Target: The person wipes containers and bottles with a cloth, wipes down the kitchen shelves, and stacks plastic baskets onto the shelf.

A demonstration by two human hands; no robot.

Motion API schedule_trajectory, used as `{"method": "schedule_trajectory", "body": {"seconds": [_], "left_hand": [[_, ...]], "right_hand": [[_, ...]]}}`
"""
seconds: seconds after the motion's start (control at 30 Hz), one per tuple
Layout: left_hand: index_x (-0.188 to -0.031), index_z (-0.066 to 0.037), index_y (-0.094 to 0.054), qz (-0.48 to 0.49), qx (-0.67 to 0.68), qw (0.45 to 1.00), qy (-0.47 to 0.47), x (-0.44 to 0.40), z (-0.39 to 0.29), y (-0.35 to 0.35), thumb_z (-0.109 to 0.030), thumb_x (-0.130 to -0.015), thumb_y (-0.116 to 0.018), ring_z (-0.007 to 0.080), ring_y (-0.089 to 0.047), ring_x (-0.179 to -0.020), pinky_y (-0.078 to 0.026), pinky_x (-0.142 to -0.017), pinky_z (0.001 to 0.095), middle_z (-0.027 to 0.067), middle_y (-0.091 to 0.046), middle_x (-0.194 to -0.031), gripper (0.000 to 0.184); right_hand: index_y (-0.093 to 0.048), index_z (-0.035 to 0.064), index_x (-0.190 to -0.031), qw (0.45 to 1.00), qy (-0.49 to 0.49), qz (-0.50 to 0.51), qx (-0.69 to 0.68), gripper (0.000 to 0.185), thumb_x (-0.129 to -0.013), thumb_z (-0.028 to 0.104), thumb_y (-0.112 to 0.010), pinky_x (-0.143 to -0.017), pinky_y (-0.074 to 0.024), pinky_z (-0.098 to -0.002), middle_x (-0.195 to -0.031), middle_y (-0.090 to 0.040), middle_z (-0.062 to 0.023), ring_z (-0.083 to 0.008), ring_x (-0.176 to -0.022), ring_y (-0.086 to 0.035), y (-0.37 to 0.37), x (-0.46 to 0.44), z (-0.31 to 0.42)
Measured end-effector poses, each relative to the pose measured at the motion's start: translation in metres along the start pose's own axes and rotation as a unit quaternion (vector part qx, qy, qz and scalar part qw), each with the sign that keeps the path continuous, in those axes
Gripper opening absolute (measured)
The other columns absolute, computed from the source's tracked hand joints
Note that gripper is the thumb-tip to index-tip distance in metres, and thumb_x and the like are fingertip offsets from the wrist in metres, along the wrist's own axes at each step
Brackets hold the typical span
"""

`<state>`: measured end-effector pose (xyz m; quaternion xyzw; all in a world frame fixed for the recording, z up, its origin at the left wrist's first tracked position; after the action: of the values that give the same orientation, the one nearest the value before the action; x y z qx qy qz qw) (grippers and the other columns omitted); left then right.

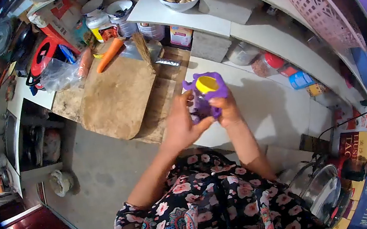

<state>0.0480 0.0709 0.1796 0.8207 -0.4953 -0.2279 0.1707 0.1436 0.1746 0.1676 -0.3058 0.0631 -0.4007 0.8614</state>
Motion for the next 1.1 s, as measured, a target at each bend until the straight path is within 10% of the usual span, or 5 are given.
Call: {"method": "schedule_trajectory", "body": {"seconds": [0.2,0.43,0.57,0.77,1.1], "left_hand": [[-0.125,0.003,-0.029,0.187,0.502,0.828,0.164,0.014,0.008,-0.011,-0.027,-0.085,-0.053,0.0192,-0.042,-0.11,-0.033,-0.095,0.032,0.0117,-0.042,-0.12,0.055],[-0.124,0.001,-0.032,0.014,0.23,0.971,0.065,-0.002,0.004,-0.012,-0.024,-0.088,-0.05,0.02,-0.046,-0.102,-0.038,-0.089,0.0316,0.0126,-0.048,-0.113,0.048],[-0.119,0.004,-0.033,-0.056,0.211,0.966,0.141,-0.012,0.019,-0.009,-0.027,-0.084,-0.057,0.0229,-0.054,-0.092,-0.043,-0.079,0.0336,0.0203,-0.054,-0.101,0.052],[-0.117,0.003,-0.038,-0.009,0.253,0.957,0.143,-0.004,0.009,-0.01,-0.022,-0.087,-0.05,0.0168,-0.05,-0.092,-0.042,-0.08,0.0292,0.0135,-0.054,-0.098,0.041],[-0.114,0.001,-0.048,0.169,0.566,0.782,0.198,-0.002,0.01,-0.023,-0.051,-0.086,-0.042,0.017,-0.057,-0.083,-0.045,-0.076,0.0296,0.01,-0.058,-0.099,0.059]], "right_hand": [[-0.043,0.0019,-0.12,0.982,-0.036,0.078,-0.169,0.069,-0.056,0.018,-0.066,-0.087,-0.0461,-0.0396,-0.109,-0.055,-0.0112,-0.0257,-0.099,-0.055,0.008,0.003,0.01],[-0.048,0.0028,-0.109,0.959,0.08,-0.046,0.266,0.036,-0.081,0.023,-0.057,-0.073,-0.0439,-0.029,-0.09,-0.056,-0.0046,-0.0138,-0.081,-0.053,-0.011,0.024,-0.01],[-0.043,0.0028,-0.119,0.852,0.261,0.082,0.447,0.055,-0.084,0.045,-0.049,-0.093,-0.0304,-0.0416,-0.113,-0.045,-0.0151,-0.0311,-0.106,-0.042,-0.043,0.044,-0.021],[-0.049,0.0043,-0.112,0.889,0.271,0.02,0.369,0.046,-0.083,0.04,-0.05,-0.092,-0.0327,-0.0399,-0.111,-0.048,-0.0165,-0.03,-0.104,-0.045,-0.017,0.028,-0.015],[-0.044,0.0046,-0.116,0.988,-0.107,0.086,-0.075,0.071,-0.07,0.057,-0.062,-0.069,-0.0515,-0.0305,-0.094,-0.058,-0.0068,-0.0173,-0.08,-0.06,0.013,-0.004,0.009]]}}
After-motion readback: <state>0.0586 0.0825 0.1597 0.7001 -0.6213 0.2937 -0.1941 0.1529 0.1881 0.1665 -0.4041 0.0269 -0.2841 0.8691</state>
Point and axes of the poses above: each hand's wrist, its own x-axis away from the middle knuckle, its own y-axis out of the back of the hand, z = x × y, the point moved 2 cm from there along -x, towards the middle knuckle
